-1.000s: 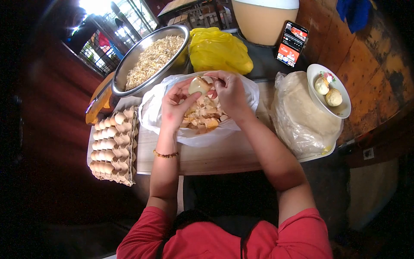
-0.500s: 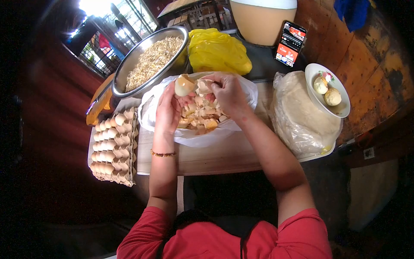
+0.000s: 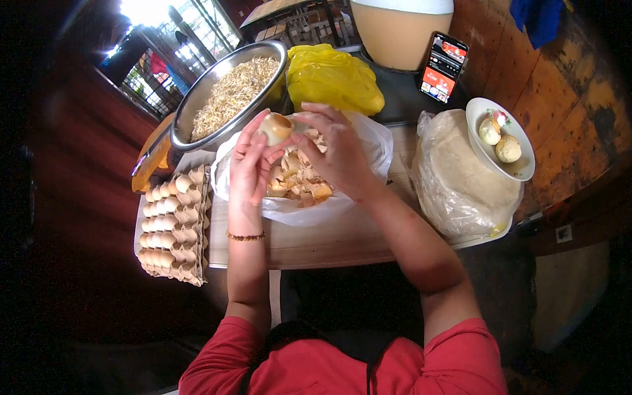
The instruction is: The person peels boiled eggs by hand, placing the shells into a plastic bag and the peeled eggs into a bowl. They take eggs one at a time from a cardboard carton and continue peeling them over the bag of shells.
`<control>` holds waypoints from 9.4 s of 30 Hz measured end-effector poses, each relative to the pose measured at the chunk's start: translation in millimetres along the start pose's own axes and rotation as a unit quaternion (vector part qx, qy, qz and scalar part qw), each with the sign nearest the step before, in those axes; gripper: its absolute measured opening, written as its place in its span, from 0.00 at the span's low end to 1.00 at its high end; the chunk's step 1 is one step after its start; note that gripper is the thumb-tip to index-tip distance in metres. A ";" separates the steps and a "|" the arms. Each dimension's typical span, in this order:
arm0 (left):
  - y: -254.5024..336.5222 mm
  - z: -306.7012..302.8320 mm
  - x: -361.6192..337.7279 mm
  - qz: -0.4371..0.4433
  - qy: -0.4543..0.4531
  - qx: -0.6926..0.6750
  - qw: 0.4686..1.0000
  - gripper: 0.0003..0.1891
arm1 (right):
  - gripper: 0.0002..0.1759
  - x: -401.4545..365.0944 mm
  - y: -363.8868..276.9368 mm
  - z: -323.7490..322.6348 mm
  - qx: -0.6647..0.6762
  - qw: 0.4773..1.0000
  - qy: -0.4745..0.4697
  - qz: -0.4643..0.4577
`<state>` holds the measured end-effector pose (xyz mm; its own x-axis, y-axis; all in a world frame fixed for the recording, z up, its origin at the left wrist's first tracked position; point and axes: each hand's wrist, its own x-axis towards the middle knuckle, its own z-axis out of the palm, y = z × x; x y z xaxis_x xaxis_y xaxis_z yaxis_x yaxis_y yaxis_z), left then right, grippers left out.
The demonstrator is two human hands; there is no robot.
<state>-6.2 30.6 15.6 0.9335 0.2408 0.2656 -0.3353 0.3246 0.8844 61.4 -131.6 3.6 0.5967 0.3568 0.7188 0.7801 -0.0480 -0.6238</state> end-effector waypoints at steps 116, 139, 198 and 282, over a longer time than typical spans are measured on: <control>174.8 7.6 122.7 0.004 -0.241 0.704 0.668 0.32 | 0.10 -3.6 -3.5 -3.3 -0.200 0.977 0.004 -0.067; 120.2 -221.2 -41.3 -0.023 0.157 0.806 0.570 0.21 | 0.08 -3.2 -11.3 4.2 -0.142 0.987 -0.009 -0.073; -16.7 -5.2 -1.5 -0.033 -0.086 0.083 0.992 0.18 | 0.28 -5.6 9.7 -1.0 0.067 0.992 -0.092 -0.056; -11.8 -0.8 -4.0 -0.104 -0.005 -0.066 0.992 0.15 | 0.09 -4.0 -0.6 4.9 -0.021 0.989 0.075 -0.127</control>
<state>-6.1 26.5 3.8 0.9853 0.1466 0.0876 -0.1486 0.4826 0.8631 57.6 -128.5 -0.4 0.3997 0.2198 0.8899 0.9135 -0.0150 -0.4066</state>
